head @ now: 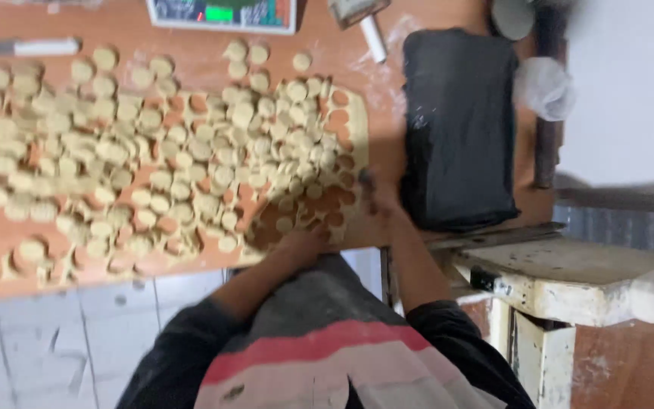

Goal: Cutting circular dough pieces using a metal mold and separating the resulting cookies on a flour-covered workbench.

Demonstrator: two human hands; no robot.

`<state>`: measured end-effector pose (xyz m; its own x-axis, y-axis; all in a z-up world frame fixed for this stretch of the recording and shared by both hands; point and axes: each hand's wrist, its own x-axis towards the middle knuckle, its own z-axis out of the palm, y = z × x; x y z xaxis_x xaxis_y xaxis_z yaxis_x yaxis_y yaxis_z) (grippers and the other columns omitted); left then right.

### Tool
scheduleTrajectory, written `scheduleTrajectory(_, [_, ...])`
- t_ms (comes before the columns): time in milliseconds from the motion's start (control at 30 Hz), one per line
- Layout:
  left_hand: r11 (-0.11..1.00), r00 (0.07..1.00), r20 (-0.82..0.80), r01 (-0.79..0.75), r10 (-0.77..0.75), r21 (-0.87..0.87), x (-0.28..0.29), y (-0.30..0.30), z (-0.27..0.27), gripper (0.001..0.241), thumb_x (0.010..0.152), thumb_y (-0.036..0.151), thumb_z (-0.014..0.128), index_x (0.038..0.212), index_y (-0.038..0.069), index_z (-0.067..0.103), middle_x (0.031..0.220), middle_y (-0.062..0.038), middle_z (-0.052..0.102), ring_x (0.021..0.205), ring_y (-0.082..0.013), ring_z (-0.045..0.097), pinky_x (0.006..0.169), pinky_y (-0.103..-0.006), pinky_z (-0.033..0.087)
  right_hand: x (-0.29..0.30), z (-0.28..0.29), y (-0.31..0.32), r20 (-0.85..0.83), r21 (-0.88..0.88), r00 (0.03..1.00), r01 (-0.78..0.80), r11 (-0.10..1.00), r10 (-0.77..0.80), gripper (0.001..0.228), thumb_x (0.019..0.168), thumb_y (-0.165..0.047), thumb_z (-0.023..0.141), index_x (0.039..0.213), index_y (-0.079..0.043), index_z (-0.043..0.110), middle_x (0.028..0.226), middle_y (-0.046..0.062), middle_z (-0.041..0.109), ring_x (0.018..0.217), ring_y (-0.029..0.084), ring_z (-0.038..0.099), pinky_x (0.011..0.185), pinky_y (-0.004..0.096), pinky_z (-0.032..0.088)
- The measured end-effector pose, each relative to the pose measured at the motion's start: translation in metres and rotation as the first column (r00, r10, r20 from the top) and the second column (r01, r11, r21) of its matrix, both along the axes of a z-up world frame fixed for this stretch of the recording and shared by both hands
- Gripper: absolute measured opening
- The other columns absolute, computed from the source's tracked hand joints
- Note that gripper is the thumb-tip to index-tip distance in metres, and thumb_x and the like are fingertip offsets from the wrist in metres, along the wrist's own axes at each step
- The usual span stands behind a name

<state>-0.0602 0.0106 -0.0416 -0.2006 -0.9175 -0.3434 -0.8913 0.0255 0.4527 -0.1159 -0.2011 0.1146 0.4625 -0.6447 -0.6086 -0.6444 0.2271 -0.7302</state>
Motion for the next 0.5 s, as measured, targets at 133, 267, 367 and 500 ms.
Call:
scheduleTrajectory(133, [0.996,0.997,0.074,0.016,-0.009,-0.093,-0.029,0.007,-0.062,0.043,0.094,0.026,0.059,0.134,0.011,0.068,0.146,-0.011,0.055,0.067,-0.0264,0.067,0.056,-0.0484,0.052,-0.070,-0.059,-0.032,-0.203,-0.144,0.957,0.181,0.973,-0.208,0.068,0.100,-0.073,0.057,0.089,-0.007,0.069,0.071,0.016,0.067,0.059,0.029,0.067,0.058,0.046,0.051])
scheduleTrajectory(267, [0.997,0.994,0.105,0.044,-0.037,-0.057,-0.022,0.003,-0.061,0.035,0.097,0.023,0.055,0.127,0.011,0.067,0.139,-0.013,0.058,0.070,-0.0237,0.071,0.050,-0.0397,0.053,-0.077,-0.075,-0.040,-0.517,-0.234,0.856,-0.113,0.966,-0.025,0.072,0.098,-0.073,0.054,0.144,-0.018,0.049,0.138,0.018,0.064,0.130,0.036,0.061,0.109,0.055,0.047])
scheduleTrajectory(367, [0.995,0.988,0.124,0.097,-0.092,-0.035,-0.004,-0.011,0.004,0.040,0.097,0.026,0.049,0.132,0.011,0.063,0.147,-0.015,0.050,0.055,-0.0178,0.057,0.050,-0.0374,0.047,-0.065,-0.086,-0.056,-0.500,-0.123,0.866,-0.074,0.990,0.003,0.108,0.094,-0.089,0.054,0.168,-0.022,0.013,0.164,0.018,0.039,0.146,0.038,0.045,0.116,0.058,0.039])
scheduleTrajectory(500, [0.980,0.948,0.269,0.191,-0.169,-0.056,0.008,-0.028,0.008,0.034,0.097,0.023,0.050,0.124,0.010,0.065,0.140,-0.021,0.054,0.051,-0.0179,0.053,0.043,-0.0349,0.034,-0.022,-0.113,-0.109,-0.597,-0.481,0.726,-0.664,0.573,0.340,0.049,0.109,-0.051,0.048,0.131,-0.007,0.054,0.090,0.017,0.056,0.069,0.024,0.068,0.066,0.036,0.050])
